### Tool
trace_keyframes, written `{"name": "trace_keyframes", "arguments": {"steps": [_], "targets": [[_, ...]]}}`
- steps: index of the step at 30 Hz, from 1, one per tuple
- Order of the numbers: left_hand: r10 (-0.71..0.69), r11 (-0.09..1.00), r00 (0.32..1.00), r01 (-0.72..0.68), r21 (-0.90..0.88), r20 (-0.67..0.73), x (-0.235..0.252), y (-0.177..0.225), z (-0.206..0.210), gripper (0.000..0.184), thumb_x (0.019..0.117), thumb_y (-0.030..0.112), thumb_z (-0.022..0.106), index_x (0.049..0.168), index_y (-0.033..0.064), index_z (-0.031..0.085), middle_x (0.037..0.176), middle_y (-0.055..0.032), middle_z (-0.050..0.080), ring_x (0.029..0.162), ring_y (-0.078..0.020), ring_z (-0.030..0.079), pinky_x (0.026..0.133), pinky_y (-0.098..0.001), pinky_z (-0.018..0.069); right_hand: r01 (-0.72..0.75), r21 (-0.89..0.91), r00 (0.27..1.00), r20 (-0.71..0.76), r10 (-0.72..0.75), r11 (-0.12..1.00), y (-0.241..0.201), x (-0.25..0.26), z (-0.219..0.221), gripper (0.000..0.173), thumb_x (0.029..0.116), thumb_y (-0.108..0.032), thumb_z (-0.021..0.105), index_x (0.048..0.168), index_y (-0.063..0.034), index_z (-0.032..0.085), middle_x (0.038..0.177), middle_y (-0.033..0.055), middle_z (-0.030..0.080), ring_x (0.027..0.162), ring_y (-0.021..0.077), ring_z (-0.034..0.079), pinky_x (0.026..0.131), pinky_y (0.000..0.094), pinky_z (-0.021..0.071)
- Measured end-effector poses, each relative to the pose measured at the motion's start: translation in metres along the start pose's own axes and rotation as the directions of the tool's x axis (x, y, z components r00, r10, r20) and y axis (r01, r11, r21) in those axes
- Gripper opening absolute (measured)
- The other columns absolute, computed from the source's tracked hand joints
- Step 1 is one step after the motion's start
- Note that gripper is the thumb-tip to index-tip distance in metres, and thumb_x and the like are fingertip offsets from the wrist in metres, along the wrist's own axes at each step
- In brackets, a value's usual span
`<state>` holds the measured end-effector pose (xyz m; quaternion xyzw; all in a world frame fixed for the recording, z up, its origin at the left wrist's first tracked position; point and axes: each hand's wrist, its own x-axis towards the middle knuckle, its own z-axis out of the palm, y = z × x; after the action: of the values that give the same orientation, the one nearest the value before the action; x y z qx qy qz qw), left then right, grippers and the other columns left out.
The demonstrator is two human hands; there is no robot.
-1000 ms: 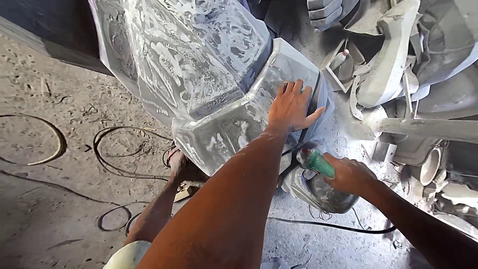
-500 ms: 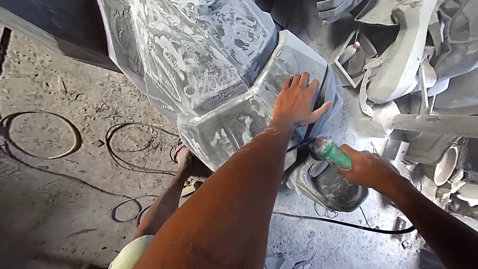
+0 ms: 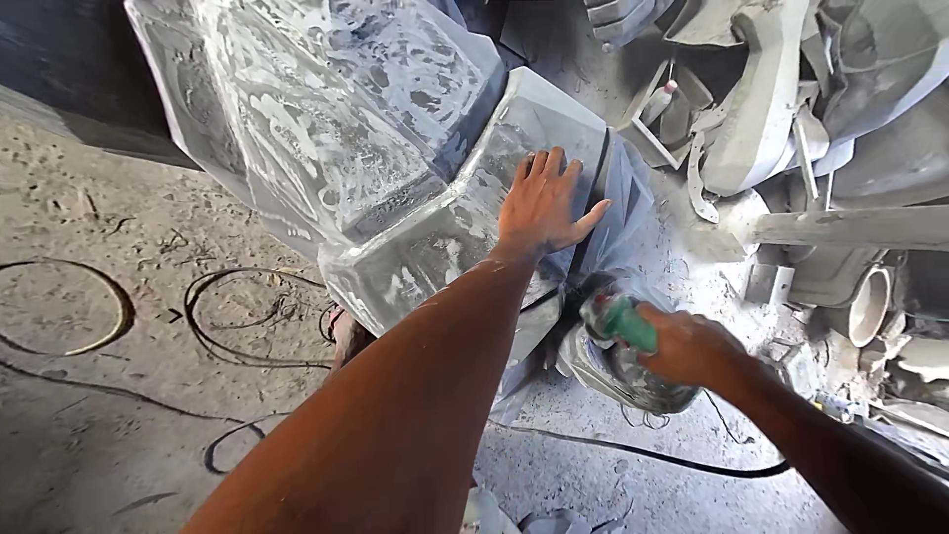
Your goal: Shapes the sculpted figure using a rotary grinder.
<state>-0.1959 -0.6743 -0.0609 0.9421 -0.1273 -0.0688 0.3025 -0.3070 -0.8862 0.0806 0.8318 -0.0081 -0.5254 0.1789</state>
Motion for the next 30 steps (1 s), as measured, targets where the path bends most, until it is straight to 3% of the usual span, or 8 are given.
{"name": "trace_keyframes", "arguments": {"steps": [4,11,17,23,27,30], "targets": [[0.006,1.000,1.000,-0.006,0.014,-0.013,0.001,0.000,0.001,0.078,0.0891,0.079,0.038,0.121,0.0131,0.066,0.129,-0.0122,0.060,0.128,-0.0308,0.054,0.114,-0.0496,0.0363,0.022,-0.027,0.997,0.080,-0.020,0.999,-0.024,-0.004,-0.006,0.058,0.0825,-0.041,0.075,0.134,-0.0204,0.057,0.105,0.0129,0.071,0.097,0.0353,0.071,0.076,0.0576,0.0569],[-0.001,0.999,1.000,0.001,0.033,-0.002,-0.001,0.002,-0.001,0.078,0.0888,0.079,0.038,0.120,0.0131,0.066,0.127,-0.0122,0.061,0.127,-0.0305,0.055,0.113,-0.0496,0.0365,-0.044,-0.036,0.997,0.061,0.046,0.998,0.001,0.024,-0.041,0.058,0.0836,-0.040,0.076,0.133,-0.0171,0.057,0.107,0.0172,0.070,0.100,0.0393,0.069,0.079,0.0615,0.0554],[-0.004,1.000,1.000,0.004,0.027,0.006,0.000,0.001,-0.001,0.079,0.0887,0.080,0.038,0.121,0.0133,0.066,0.129,-0.0115,0.060,0.129,-0.0304,0.054,0.115,-0.0493,0.0352,-0.073,-0.065,0.992,0.100,0.079,0.995,0.002,0.038,-0.051,0.063,0.0822,-0.045,0.077,0.136,-0.0182,0.056,0.110,0.0150,0.071,0.103,0.0367,0.069,0.081,0.0605,0.0556],[0.004,1.000,1.000,-0.004,0.017,-0.005,0.000,0.000,-0.001,0.079,0.0886,0.079,0.037,0.122,0.0134,0.066,0.127,-0.0112,0.060,0.127,-0.0305,0.055,0.113,-0.0491,0.0364,-0.018,-0.088,0.992,0.123,0.029,0.996,-0.021,0.019,-0.040,0.056,0.0812,-0.043,0.077,0.129,-0.0200,0.058,0.103,0.0116,0.071,0.097,0.0338,0.070,0.076,0.0579,0.0565],[0.007,1.000,1.000,-0.007,0.008,0.004,0.000,0.000,-0.002,0.081,0.0886,0.080,0.037,0.122,0.0127,0.066,0.129,-0.0122,0.061,0.128,-0.0315,0.055,0.113,-0.0502,0.0368,-0.061,-0.071,0.991,0.113,0.069,0.996,-0.004,0.035,-0.051,0.059,0.0849,-0.043,0.075,0.134,-0.0169,0.057,0.108,0.0171,0.070,0.103,0.0388,0.069,0.082,0.0619,0.0546],[0.011,1.000,1.000,-0.011,0.004,-0.004,0.000,-0.001,-0.001,0.081,0.0887,0.080,0.037,0.121,0.0124,0.066,0.128,-0.0127,0.061,0.127,-0.0315,0.055,0.113,-0.0505,0.0368,-0.110,-0.034,0.988,0.109,0.113,0.993,0.015,0.053,-0.061,0.060,0.0854,-0.047,0.076,0.132,-0.0135,0.056,0.107,0.0174,0.070,0.103,0.0381,0.068,0.082,0.0618,0.0540]]}}
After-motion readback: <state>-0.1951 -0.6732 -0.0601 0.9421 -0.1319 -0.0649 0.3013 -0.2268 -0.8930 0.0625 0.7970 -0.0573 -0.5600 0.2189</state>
